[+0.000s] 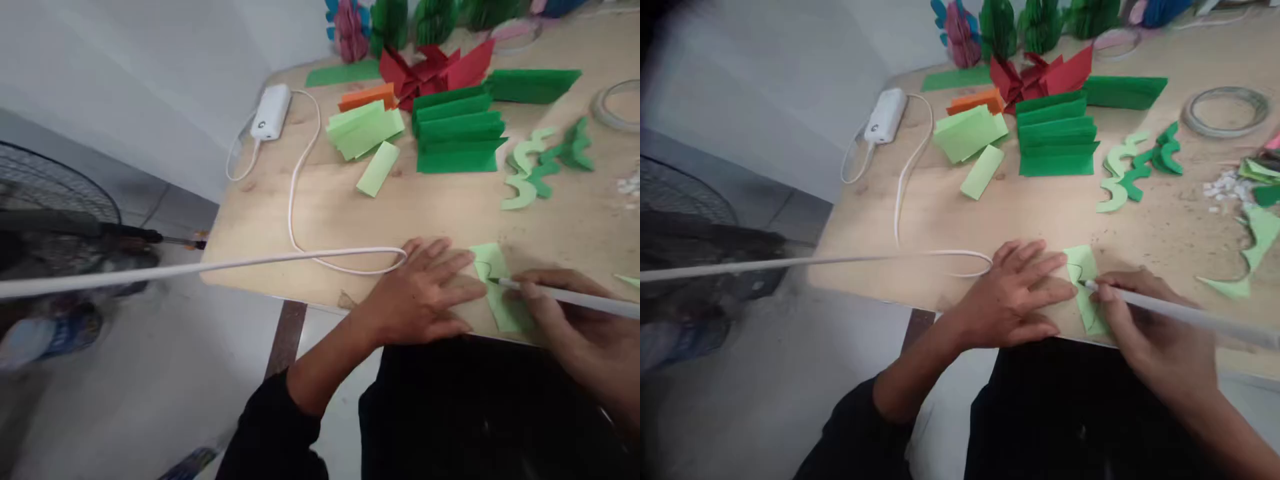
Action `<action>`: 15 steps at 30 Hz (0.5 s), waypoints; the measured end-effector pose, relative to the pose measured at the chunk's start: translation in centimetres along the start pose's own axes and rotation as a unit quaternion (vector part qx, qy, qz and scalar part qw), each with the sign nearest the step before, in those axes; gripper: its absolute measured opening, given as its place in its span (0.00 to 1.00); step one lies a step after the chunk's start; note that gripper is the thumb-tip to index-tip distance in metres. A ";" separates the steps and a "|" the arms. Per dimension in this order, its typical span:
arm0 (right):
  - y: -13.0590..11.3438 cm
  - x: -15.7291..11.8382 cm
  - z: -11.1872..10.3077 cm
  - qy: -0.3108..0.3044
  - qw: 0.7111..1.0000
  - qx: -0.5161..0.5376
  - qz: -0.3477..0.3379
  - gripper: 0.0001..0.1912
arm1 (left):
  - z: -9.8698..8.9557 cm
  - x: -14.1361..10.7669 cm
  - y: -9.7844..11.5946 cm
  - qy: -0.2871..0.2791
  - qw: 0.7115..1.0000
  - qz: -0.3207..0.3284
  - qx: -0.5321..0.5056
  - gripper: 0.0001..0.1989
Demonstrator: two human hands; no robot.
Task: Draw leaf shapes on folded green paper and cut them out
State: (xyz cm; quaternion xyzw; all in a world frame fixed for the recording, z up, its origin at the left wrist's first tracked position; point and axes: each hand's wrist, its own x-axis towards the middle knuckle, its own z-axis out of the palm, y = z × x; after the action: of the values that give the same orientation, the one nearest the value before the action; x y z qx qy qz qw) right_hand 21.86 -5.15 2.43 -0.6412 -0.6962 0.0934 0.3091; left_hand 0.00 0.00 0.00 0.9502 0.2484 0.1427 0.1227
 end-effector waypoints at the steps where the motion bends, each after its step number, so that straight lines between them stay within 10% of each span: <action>1: 0.1 0.0 0.0 0.001 1.000 -0.005 -0.007 0.10 | 0.0 0.0 0.0 -0.001 1.000 -0.001 0.002 0.27; 15: 0.2 0.0 0.2 -0.005 1.000 -0.003 0.003 0.12 | 0.1 0.0 0.1 -0.008 1.000 -0.008 0.016 0.27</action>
State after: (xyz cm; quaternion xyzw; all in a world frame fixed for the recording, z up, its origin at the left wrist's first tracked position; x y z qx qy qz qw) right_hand 21.91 -5.03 2.15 -0.6439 -0.6959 0.0952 0.3034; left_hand 0.04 -0.11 -0.03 0.9510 0.2576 0.1300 0.1109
